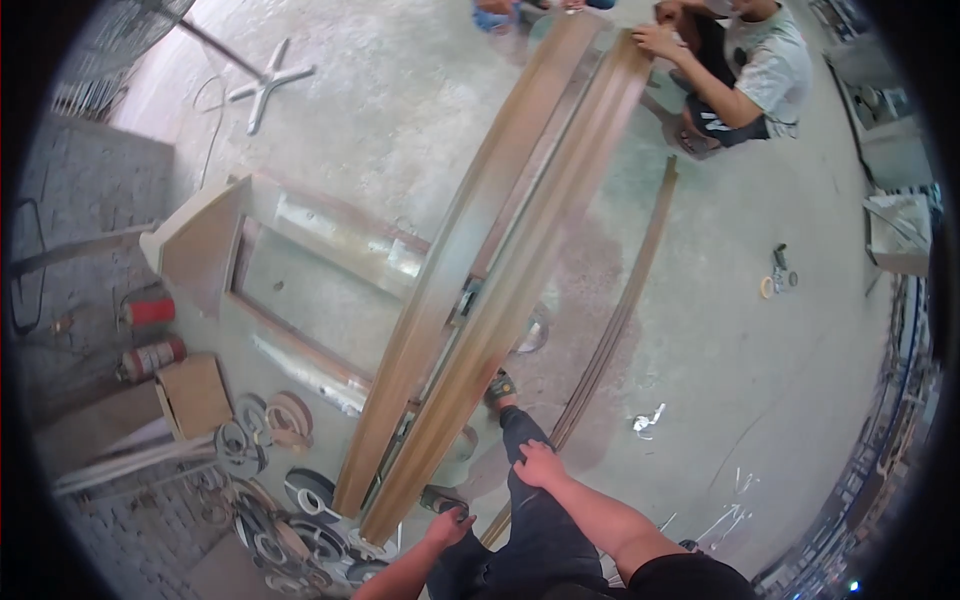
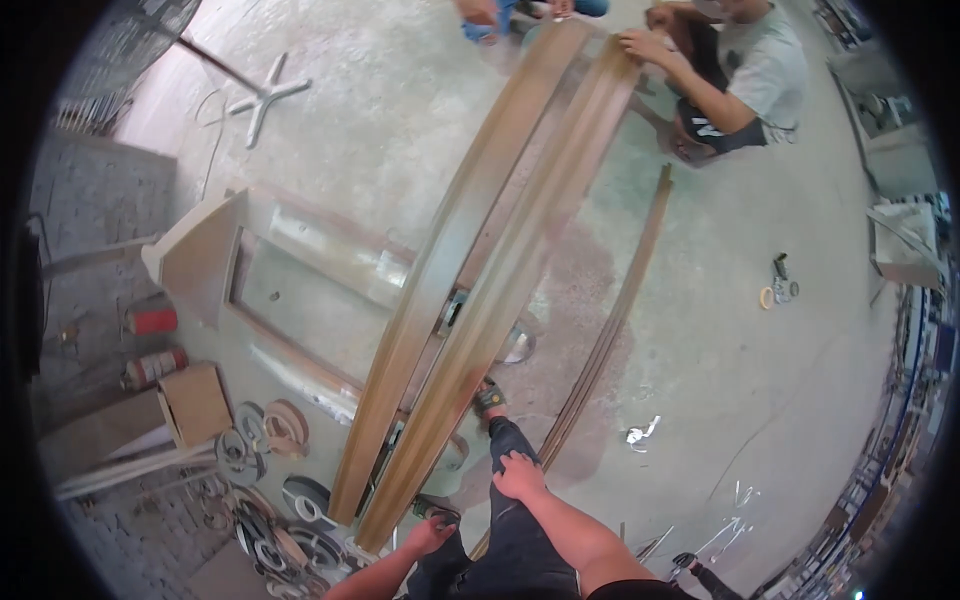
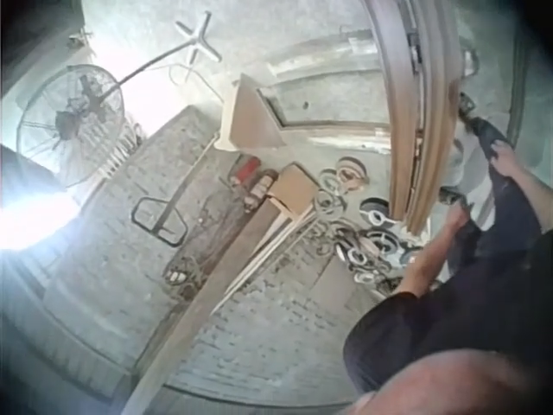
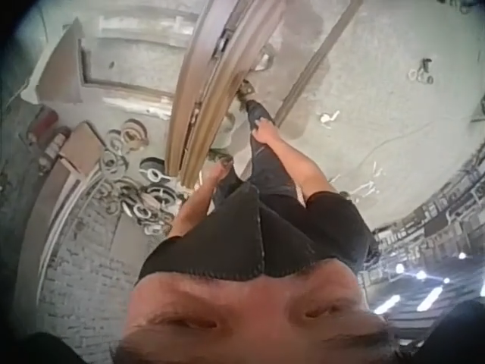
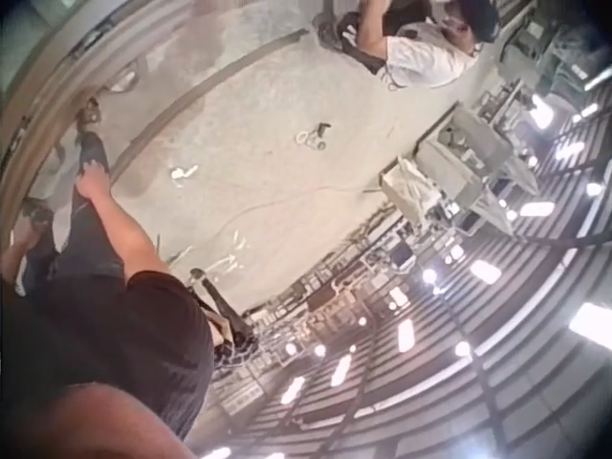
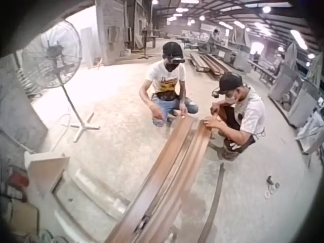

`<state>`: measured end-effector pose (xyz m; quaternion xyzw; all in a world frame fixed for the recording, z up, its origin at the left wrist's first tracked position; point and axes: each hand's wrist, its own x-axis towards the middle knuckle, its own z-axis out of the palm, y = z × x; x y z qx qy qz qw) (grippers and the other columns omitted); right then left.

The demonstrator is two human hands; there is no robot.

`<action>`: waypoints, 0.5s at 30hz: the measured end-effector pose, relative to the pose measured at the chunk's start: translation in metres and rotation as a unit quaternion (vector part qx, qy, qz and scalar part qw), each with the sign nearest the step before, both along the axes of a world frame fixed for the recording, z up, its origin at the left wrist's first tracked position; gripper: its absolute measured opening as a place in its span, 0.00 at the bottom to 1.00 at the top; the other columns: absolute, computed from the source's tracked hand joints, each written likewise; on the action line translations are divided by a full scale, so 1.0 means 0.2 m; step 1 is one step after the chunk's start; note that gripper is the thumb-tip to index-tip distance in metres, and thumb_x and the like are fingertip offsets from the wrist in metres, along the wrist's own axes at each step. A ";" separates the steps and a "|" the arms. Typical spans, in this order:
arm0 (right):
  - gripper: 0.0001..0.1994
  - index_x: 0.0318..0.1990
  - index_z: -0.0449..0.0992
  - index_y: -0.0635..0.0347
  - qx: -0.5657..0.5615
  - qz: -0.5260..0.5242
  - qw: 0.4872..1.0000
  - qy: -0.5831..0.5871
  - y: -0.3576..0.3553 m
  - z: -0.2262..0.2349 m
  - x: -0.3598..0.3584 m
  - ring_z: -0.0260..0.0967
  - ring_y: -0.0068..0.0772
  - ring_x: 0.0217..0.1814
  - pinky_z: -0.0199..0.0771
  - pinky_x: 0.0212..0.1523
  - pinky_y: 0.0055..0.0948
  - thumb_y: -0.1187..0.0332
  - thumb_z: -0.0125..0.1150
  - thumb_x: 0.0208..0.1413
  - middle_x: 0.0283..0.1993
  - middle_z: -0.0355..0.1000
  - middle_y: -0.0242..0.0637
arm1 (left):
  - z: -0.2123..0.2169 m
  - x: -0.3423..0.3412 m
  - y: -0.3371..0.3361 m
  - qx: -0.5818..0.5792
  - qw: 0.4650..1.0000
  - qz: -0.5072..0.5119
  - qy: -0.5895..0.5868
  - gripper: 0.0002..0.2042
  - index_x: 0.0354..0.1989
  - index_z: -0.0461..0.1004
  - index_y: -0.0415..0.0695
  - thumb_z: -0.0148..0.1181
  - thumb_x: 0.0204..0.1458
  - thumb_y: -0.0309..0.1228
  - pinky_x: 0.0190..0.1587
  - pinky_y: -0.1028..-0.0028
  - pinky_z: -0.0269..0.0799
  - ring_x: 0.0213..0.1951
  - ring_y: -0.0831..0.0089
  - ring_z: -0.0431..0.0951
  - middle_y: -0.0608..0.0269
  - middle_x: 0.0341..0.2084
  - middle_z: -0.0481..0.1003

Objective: Assisting in the movement and measurement of large curved wooden beams on a factory floor.

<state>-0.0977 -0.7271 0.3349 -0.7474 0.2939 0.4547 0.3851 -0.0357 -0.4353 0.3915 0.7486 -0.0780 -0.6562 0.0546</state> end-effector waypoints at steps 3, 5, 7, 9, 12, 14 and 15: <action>0.30 0.63 0.72 0.57 -0.052 0.020 0.997 -0.055 0.03 -0.04 0.01 0.61 0.51 0.71 0.62 0.70 0.46 0.53 0.59 0.55 0.70 0.64 0.49 | -0.10 -0.09 0.14 0.033 0.999 0.015 -0.020 0.29 0.53 0.77 0.42 0.57 0.58 0.57 0.56 0.54 0.73 0.51 0.45 0.78 0.43 0.47 0.79; 0.29 0.60 0.74 0.63 -0.059 0.024 0.991 -0.117 0.06 -0.09 0.01 0.65 0.53 0.68 0.63 0.69 0.46 0.56 0.64 0.53 0.64 0.69 0.53 | -0.17 -0.18 0.28 0.020 0.997 0.045 -0.066 0.27 0.48 0.78 0.42 0.57 0.58 0.57 0.55 0.54 0.73 0.50 0.44 0.78 0.42 0.46 0.79; 0.26 0.57 0.75 0.65 -0.063 0.032 0.980 -0.187 0.10 -0.15 0.01 0.68 0.54 0.64 0.66 0.66 0.46 0.60 0.65 0.52 0.59 0.73 0.53 | -0.27 -0.24 0.43 0.070 0.994 0.063 -0.047 0.26 0.46 0.79 0.42 0.57 0.58 0.56 0.53 0.53 0.74 0.48 0.45 0.78 0.43 0.44 0.79; 0.24 0.55 0.75 0.66 -0.071 0.040 0.961 -0.264 0.18 -0.19 0.04 0.70 0.56 0.60 0.69 0.62 0.48 0.63 0.65 0.53 0.58 0.73 0.54 | -0.33 -0.31 0.60 0.053 0.982 0.132 -0.121 0.24 0.40 0.78 0.41 0.60 0.56 0.54 0.49 0.52 0.75 0.45 0.46 0.79 0.44 0.39 0.80; 0.24 0.56 0.74 0.68 -0.061 0.075 0.945 -0.313 0.32 -0.25 0.18 0.72 0.61 0.56 0.71 0.59 0.49 0.67 0.66 0.53 0.55 0.74 0.56 | -0.45 -0.32 0.90 0.064 0.959 0.221 -0.164 0.21 0.40 0.80 0.41 0.64 0.53 0.50 0.45 0.53 0.77 0.40 0.47 0.81 0.47 0.35 0.81; 0.25 0.58 0.73 0.67 -0.084 0.127 0.931 -0.333 0.45 -0.27 0.33 0.71 0.61 0.57 0.71 0.59 0.49 0.66 0.66 0.54 0.56 0.74 0.57 | -0.54 -0.31 1.14 0.073 0.931 0.299 -0.199 0.20 0.41 0.80 0.42 0.65 0.52 0.48 0.45 0.54 0.76 0.40 0.47 0.81 0.48 0.34 0.81; 0.26 0.61 0.72 0.66 -0.067 0.142 0.919 -0.363 0.52 -0.28 0.41 0.70 0.62 0.59 0.71 0.60 0.49 0.66 0.66 0.54 0.56 0.73 0.58 | -0.59 -0.30 1.29 0.087 0.915 0.339 -0.202 0.19 0.41 0.80 0.42 0.66 0.52 0.47 0.45 0.54 0.76 0.40 0.47 0.81 0.47 0.34 0.81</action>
